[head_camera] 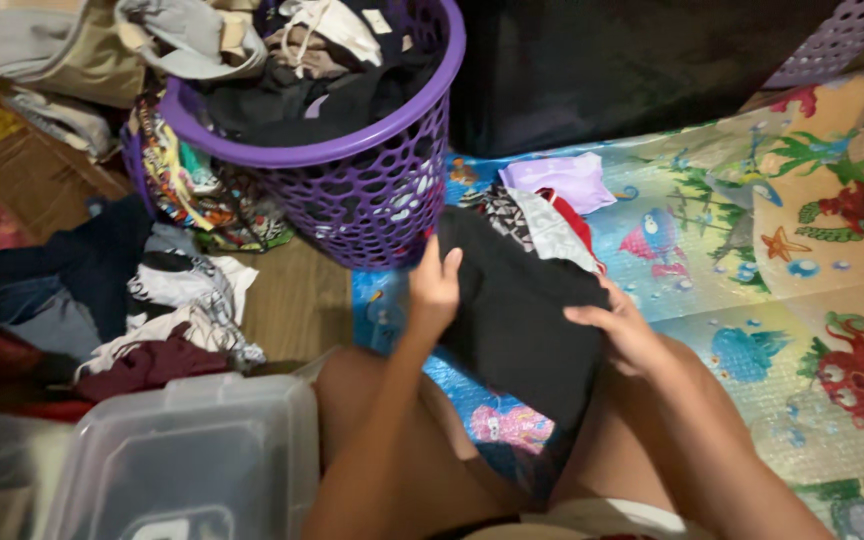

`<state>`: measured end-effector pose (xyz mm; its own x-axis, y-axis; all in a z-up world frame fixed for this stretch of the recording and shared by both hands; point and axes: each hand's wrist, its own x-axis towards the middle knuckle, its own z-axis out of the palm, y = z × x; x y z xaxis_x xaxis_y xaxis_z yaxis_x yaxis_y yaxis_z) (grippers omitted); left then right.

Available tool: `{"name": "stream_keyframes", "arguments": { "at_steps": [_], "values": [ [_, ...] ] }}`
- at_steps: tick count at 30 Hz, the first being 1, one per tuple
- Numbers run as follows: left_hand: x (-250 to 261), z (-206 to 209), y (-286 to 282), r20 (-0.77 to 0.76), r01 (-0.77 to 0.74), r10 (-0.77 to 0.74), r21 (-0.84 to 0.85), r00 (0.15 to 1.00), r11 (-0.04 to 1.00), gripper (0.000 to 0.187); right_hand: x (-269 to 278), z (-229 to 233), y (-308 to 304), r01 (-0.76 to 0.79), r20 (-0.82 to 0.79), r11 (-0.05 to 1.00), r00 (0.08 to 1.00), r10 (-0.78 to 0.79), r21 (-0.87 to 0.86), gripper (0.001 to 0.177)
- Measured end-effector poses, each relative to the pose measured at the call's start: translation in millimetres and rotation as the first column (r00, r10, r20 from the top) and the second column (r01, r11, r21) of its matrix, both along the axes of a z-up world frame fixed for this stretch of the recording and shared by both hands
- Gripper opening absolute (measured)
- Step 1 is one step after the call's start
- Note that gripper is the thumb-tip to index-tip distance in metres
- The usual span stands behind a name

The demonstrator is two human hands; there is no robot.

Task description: The person sorts clothes by placing items into a laundry basket and folds various garments by hand, stacking the folded clothes on the floor.

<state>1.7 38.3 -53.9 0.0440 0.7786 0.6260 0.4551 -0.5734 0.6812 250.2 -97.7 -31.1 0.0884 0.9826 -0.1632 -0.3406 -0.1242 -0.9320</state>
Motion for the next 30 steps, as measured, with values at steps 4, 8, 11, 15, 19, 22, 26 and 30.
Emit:
{"name": "stream_keyframes", "arguments": {
  "at_steps": [4,8,11,15,19,22,26,30],
  "values": [
    [6.5,-73.2,80.7,0.078,0.278,-0.267,-0.197,0.96,0.94,0.036,-12.0,21.9,22.8,0.062,-0.112,0.996,0.992,-0.055,0.062,0.062],
    [6.1,-94.9,140.5,0.223,0.344,-0.281,-0.342,0.934,0.874,0.028,-6.1,65.2,41.4,0.136,-0.312,0.952,0.949,-0.046,0.274,0.059],
    [-3.8,-90.5,137.8,0.404,0.336,-0.102,-0.567,0.909,0.752,0.029,7.6,73.8,48.5,0.179,-0.491,0.893,0.869,0.053,0.413,0.061],
    [-2.1,-81.3,90.6,0.492,0.265,0.006,-0.48,0.871,0.836,0.02,17.4,7.3,74.6,0.234,-0.476,0.957,0.87,-0.127,0.173,0.057],
    [22.2,-30.2,33.0,0.079,-0.076,0.083,-0.085,0.993,0.993,0.014,2.7,-67.4,64.9,0.319,-0.168,0.899,0.91,-0.379,-0.3,0.06],
    [49.3,18.0,4.8,-0.195,0.16,-0.116,0.231,0.974,0.96,0.02,6.0,-84.4,64.3,0.401,-0.122,0.883,0.891,-0.438,-0.244,0.067],
    [87.1,54.0,-1.5,-0.47,0.349,-0.223,0.2,0.854,0.916,0.037,35.2,-98.6,69.6,0.288,0.048,0.911,0.957,-0.287,-0.294,0.065],
    [107.5,20.7,12.0,-0.27,-0.057,0.04,-0.054,0.962,0.997,0.065,57.6,-96.6,67.3,0.223,0.09,0.914,0.975,-0.205,-0.339,0.06]
  ]
}}
